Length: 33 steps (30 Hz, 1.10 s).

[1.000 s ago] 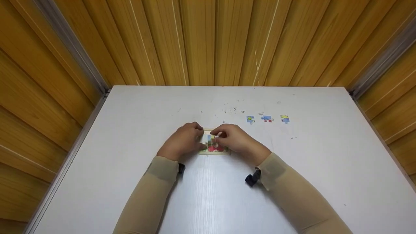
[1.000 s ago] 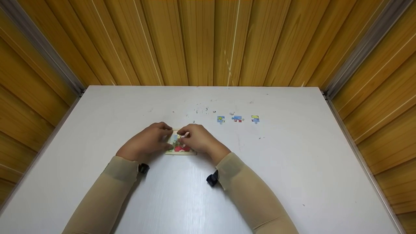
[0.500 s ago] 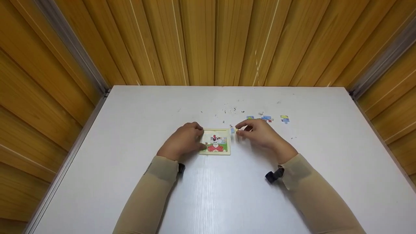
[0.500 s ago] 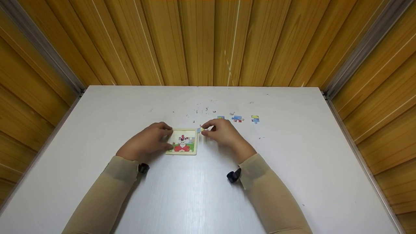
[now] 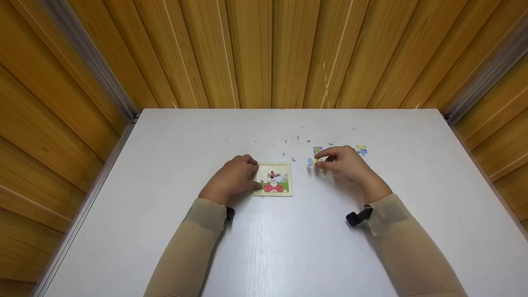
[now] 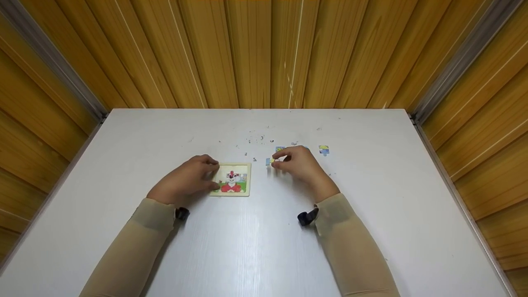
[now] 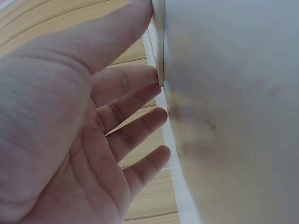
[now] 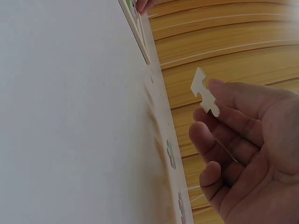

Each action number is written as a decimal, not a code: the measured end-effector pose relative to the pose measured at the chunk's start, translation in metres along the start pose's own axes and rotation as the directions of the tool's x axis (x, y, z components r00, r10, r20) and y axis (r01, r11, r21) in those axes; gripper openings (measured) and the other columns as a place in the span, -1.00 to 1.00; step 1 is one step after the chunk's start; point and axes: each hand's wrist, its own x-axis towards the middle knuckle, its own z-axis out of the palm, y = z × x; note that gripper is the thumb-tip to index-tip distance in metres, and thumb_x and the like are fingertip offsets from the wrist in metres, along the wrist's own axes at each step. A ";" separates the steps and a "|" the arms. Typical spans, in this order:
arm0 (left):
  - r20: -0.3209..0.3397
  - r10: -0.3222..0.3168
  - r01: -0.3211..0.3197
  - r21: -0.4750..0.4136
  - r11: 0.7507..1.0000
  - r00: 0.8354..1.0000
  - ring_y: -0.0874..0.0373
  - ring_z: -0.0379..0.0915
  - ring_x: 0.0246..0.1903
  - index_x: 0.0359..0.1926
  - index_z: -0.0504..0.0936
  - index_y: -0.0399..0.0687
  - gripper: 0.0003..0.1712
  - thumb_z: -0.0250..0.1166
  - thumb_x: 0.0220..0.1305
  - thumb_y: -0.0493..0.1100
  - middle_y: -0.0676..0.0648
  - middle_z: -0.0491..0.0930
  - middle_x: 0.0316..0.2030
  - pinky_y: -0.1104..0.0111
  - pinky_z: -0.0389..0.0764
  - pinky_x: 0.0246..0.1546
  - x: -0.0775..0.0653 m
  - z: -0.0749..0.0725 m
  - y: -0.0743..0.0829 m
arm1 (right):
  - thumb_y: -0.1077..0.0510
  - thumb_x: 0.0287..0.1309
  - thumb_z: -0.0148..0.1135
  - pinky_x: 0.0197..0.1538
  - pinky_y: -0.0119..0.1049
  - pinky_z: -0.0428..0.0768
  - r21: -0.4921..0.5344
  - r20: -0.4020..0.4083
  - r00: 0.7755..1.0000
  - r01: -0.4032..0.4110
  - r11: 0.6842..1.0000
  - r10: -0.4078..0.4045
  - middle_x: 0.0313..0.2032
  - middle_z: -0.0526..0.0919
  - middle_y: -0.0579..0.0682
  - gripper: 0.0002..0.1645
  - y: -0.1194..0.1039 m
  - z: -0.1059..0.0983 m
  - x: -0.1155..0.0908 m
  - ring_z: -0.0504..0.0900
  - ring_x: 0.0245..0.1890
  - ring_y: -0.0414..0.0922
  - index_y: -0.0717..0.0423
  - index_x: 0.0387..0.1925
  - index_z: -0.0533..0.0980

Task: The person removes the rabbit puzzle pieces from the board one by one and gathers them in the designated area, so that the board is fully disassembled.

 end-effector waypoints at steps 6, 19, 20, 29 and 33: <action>0.000 0.006 -0.006 -0.005 1.000 1.000 -0.15 0.52 0.48 0.04 0.85 -0.16 -0.60 0.69 0.35 -0.01 -0.14 0.66 0.40 0.02 0.55 0.60 0.000 -0.001 0.002 | 0.03 0.42 0.57 -0.14 -0.38 0.55 -0.020 -0.009 1.000 -0.006 1.000 0.006 0.02 0.84 0.12 -0.62 0.005 -0.009 -0.004 0.60 -0.09 -0.06 0.03 0.18 0.84; 0.004 0.004 -0.004 -0.002 1.000 1.000 -0.17 0.53 0.47 -0.15 0.78 -0.11 -0.68 0.68 0.37 0.00 -0.14 0.65 0.39 0.00 0.57 0.57 -0.001 -0.001 0.000 | 0.07 0.39 0.58 0.01 -0.25 0.58 -0.176 0.074 0.997 0.017 0.984 -0.004 0.06 0.87 0.08 -0.69 0.012 -0.002 -0.008 0.63 0.00 -0.01 0.01 0.11 0.87; 0.005 0.003 -0.003 0.000 1.000 1.000 -0.17 0.53 0.47 -0.20 0.75 -0.09 -0.69 0.68 0.37 -0.01 -0.15 0.65 0.38 0.00 0.57 0.57 -0.001 -0.001 0.000 | 0.08 0.39 0.58 0.02 -0.25 0.58 -0.182 0.077 0.997 0.022 0.983 -0.008 0.06 0.87 0.08 -0.69 0.012 -0.001 -0.008 0.63 0.01 0.00 0.01 0.11 0.87; 0.002 0.004 -0.004 -0.005 1.000 1.000 -0.16 0.52 0.47 -0.21 0.75 -0.10 -0.68 0.68 0.37 -0.01 -0.14 0.65 0.38 0.03 0.58 0.56 -0.001 0.000 -0.001 | 0.18 0.39 0.55 0.06 -0.18 0.60 -0.211 0.071 0.997 0.022 0.977 -0.007 0.11 0.85 0.12 -0.69 0.008 0.001 -0.008 0.65 0.01 0.02 0.09 0.13 0.84; 0.005 0.001 -0.001 0.001 1.000 1.000 -0.16 0.51 0.48 0.01 0.84 -0.13 -0.63 0.68 0.37 0.01 -0.14 0.65 0.39 0.03 0.57 0.58 -0.002 -0.001 -0.001 | 0.21 0.39 0.53 0.03 -0.18 0.61 -0.231 0.062 0.998 0.027 0.973 -0.013 0.11 0.85 0.15 -0.68 0.008 0.001 -0.009 0.66 -0.02 0.02 0.14 0.13 0.84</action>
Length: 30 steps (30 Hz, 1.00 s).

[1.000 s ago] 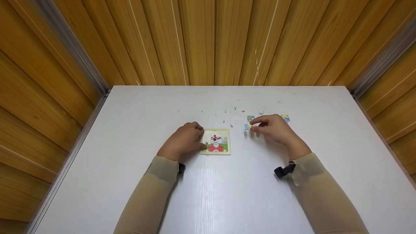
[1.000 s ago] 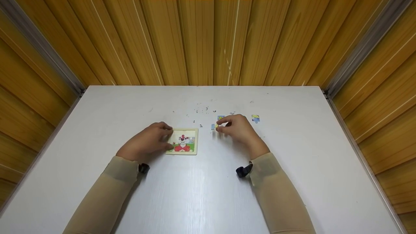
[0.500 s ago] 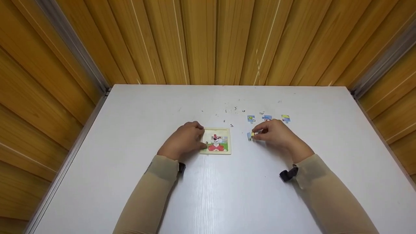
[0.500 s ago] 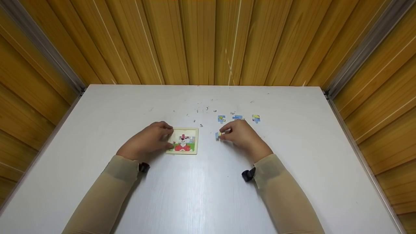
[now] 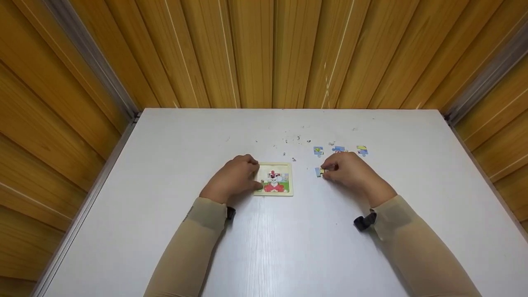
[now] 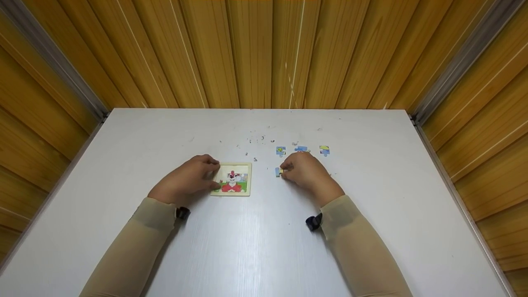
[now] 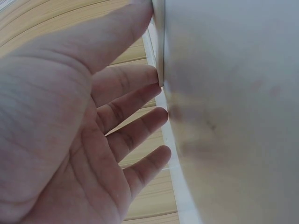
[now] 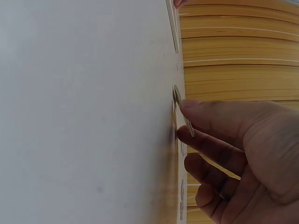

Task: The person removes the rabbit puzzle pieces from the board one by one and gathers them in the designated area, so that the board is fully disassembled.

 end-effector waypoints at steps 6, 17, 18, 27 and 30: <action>0.004 -0.001 0.001 -0.002 1.000 1.000 -0.16 0.52 0.48 -0.07 0.82 -0.12 -0.66 0.68 0.37 0.01 -0.14 0.65 0.40 0.02 0.57 0.58 0.000 0.000 0.000 | 0.20 0.40 0.53 -0.02 -0.20 0.60 -0.033 -0.006 1.000 -0.001 0.999 0.001 0.06 0.83 0.14 -0.70 0.002 0.000 -0.001 0.64 -0.07 0.00 0.15 0.11 0.84; -0.020 0.006 -0.006 0.011 1.000 1.000 -0.15 0.56 0.44 0.11 0.86 -0.17 -0.56 0.69 0.35 -0.01 -0.15 0.68 0.37 0.04 0.59 0.57 0.001 0.001 -0.001 | 0.14 0.42 0.49 0.24 0.09 0.68 -0.032 -0.022 1.000 0.006 0.999 -0.007 0.26 0.77 0.14 -0.59 -0.008 0.000 -0.002 0.66 0.11 0.11 0.08 0.25 0.77; -0.024 0.008 -0.008 0.015 1.000 1.000 -0.15 0.57 0.43 0.12 0.86 -0.18 -0.55 0.69 0.35 -0.01 -0.16 0.69 0.36 0.04 0.59 0.56 0.001 0.002 -0.001 | 0.13 0.43 0.49 0.16 0.02 0.66 -0.030 -0.023 1.000 0.014 0.999 -0.014 0.23 0.77 0.11 -0.58 -0.011 0.001 -0.002 0.63 0.05 0.07 0.06 0.26 0.77; -0.011 0.009 -0.009 0.023 1.000 1.000 -0.18 0.54 0.46 0.16 0.84 -0.17 -0.51 0.67 0.37 0.02 -0.17 0.66 0.39 0.00 0.55 0.60 0.002 -0.001 -0.002 | 0.06 0.41 0.58 0.00 -0.18 0.58 0.082 -0.013 0.994 0.107 0.991 -0.106 0.21 0.80 0.09 -0.49 -0.050 0.011 0.005 0.64 -0.01 0.01 0.05 0.32 0.74; -0.011 0.014 -0.014 0.027 1.000 1.000 -0.18 0.54 0.47 0.15 0.84 -0.16 -0.52 0.67 0.37 0.02 -0.18 0.66 0.40 -0.01 0.54 0.60 0.003 -0.001 -0.001 | 0.06 0.42 0.57 0.04 -0.17 0.58 0.119 -0.009 0.990 0.138 0.983 -0.138 0.26 0.80 0.10 -0.48 -0.063 0.017 0.011 0.65 0.03 0.01 0.07 0.33 0.73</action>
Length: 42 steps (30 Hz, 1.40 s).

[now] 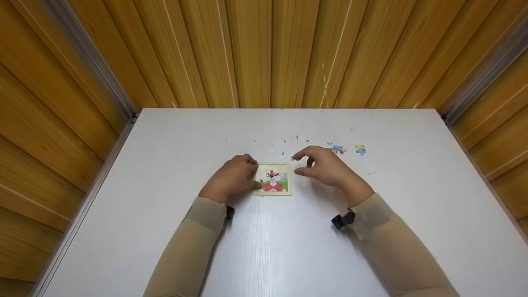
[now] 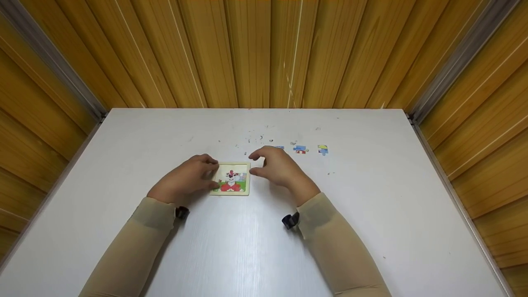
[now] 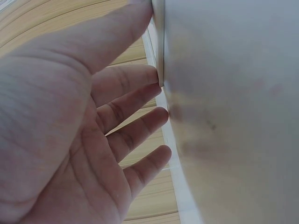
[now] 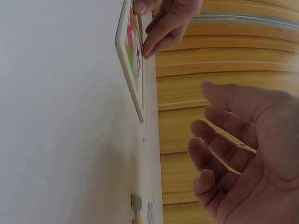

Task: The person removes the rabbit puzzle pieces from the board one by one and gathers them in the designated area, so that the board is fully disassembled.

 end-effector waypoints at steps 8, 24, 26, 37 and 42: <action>0.000 -0.029 0.029 0.011 1.000 1.000 -0.13 0.58 0.44 0.29 0.82 -0.14 -0.43 0.66 0.39 0.05 -0.14 0.68 0.39 0.02 0.59 0.57 0.003 0.002 0.004 | 0.04 0.42 0.57 0.07 -0.17 0.61 0.106 0.019 1.000 0.014 0.994 -0.016 0.34 0.76 0.09 -0.41 -0.018 0.019 0.012 0.67 0.08 0.03 0.09 0.40 0.68; -0.006 0.033 -0.033 0.009 0.999 0.999 -0.20 0.59 0.41 0.08 0.85 -0.18 -0.59 0.66 0.39 0.00 -0.19 0.68 0.37 -0.03 0.62 0.52 0.000 0.001 -0.001 | 0.12 0.46 0.51 -0.04 -0.33 0.65 0.174 0.103 0.994 -0.044 0.984 0.026 0.45 0.56 0.17 -0.35 -0.017 0.061 0.018 0.69 -0.08 -0.10 0.13 0.49 0.60; -0.006 0.035 -0.035 0.013 0.999 0.999 -0.20 0.58 0.41 0.08 0.85 -0.18 -0.58 0.66 0.39 0.01 -0.19 0.68 0.37 -0.03 0.62 0.52 0.000 0.001 -0.001 | 0.12 0.47 0.50 0.01 -0.32 0.64 0.143 0.104 0.994 -0.043 0.989 0.029 0.41 0.56 0.18 -0.36 -0.016 0.063 0.019 0.69 -0.03 -0.10 0.15 0.50 0.61; -0.008 0.022 -0.021 0.041 0.999 1.000 -0.18 0.57 0.44 0.15 0.85 -0.17 -0.53 0.64 0.41 0.04 -0.17 0.68 0.39 -0.02 0.61 0.54 0.001 -0.001 0.001 | 0.15 0.47 0.46 0.02 -0.24 0.46 0.005 0.092 0.995 -0.033 0.999 0.032 0.14 0.57 0.14 -0.39 -0.016 0.071 0.019 0.48 -0.10 -0.10 0.16 0.48 0.64; -0.010 0.021 -0.020 0.033 0.999 1.000 -0.16 0.58 0.44 0.13 0.85 -0.17 -0.54 0.65 0.40 0.03 -0.17 0.68 0.38 0.00 0.61 0.55 -0.001 -0.003 0.002 | 0.15 0.47 0.44 0.06 -0.19 0.49 -0.007 0.093 0.995 -0.035 0.999 0.035 0.15 0.57 0.14 -0.30 -0.018 0.073 0.020 0.51 -0.08 -0.06 0.13 0.57 0.56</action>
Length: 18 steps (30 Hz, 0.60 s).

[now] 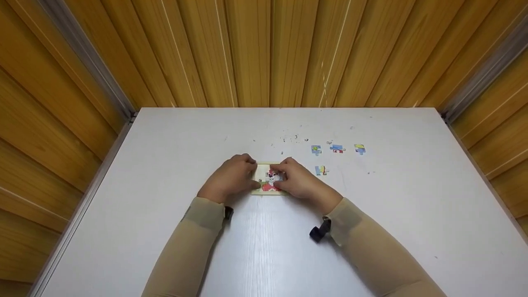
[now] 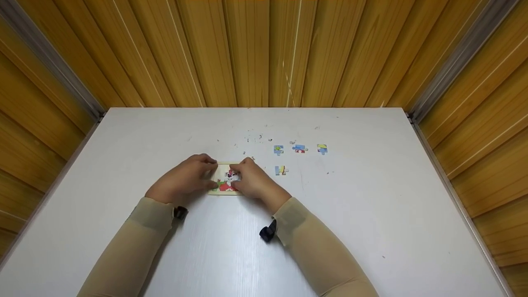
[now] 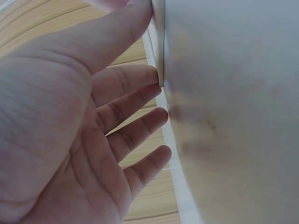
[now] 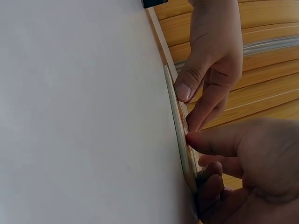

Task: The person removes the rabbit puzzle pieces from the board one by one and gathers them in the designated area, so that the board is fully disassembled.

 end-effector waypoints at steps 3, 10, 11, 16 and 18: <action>0.003 0.002 -0.002 -0.004 1.000 1.000 -0.17 0.57 0.44 0.11 0.85 -0.18 -0.57 0.65 0.41 0.02 -0.17 0.68 0.37 0.00 0.60 0.55 0.000 -0.001 0.000 | 0.14 0.48 0.44 0.23 -0.09 0.58 -0.026 -0.002 1.000 0.003 1.000 -0.003 0.19 0.57 0.17 -0.33 -0.001 0.000 0.001 0.57 0.03 -0.01 0.13 0.55 0.58; 0.009 0.007 -0.007 0.006 1.000 1.000 -0.16 0.56 0.46 0.07 0.84 -0.18 -0.57 0.64 0.41 0.03 -0.17 0.67 0.39 0.01 0.58 0.57 0.001 0.000 -0.002 | 0.16 0.46 0.49 0.41 0.09 0.60 -0.017 -0.009 1.000 -0.014 1.000 0.014 0.19 0.60 0.17 -0.41 -0.004 0.001 0.002 0.59 0.14 0.05 0.11 0.46 0.63; 0.010 0.009 -0.009 0.007 1.000 1.000 -0.16 0.55 0.47 0.06 0.84 -0.18 -0.58 0.64 0.41 0.03 -0.17 0.67 0.39 0.01 0.58 0.58 0.001 0.000 -0.002 | 0.16 0.45 0.49 0.42 0.09 0.59 -0.011 -0.012 1.000 -0.017 1.000 0.017 0.19 0.60 0.17 -0.41 -0.004 0.001 0.002 0.60 0.15 0.06 0.11 0.45 0.63; 0.007 0.007 -0.007 0.001 1.000 1.000 -0.17 0.56 0.46 0.12 0.84 -0.19 -0.53 0.65 0.40 0.03 -0.17 0.67 0.39 0.00 0.59 0.57 0.001 0.001 -0.002 | 0.18 0.44 0.51 0.46 0.10 0.60 0.007 -0.023 1.000 -0.013 1.000 0.013 0.22 0.60 0.18 -0.42 -0.005 0.001 0.002 0.62 0.19 0.09 0.09 0.42 0.60; 0.004 0.004 -0.004 -0.003 1.000 1.000 -0.17 0.57 0.45 0.14 0.84 -0.19 -0.52 0.65 0.40 0.04 -0.17 0.67 0.38 0.00 0.59 0.56 0.002 0.002 -0.003 | 0.18 0.44 0.50 0.45 0.11 0.60 0.008 -0.026 1.000 -0.007 1.000 0.008 0.21 0.59 0.18 -0.43 -0.004 0.002 0.002 0.62 0.18 0.09 0.08 0.41 0.59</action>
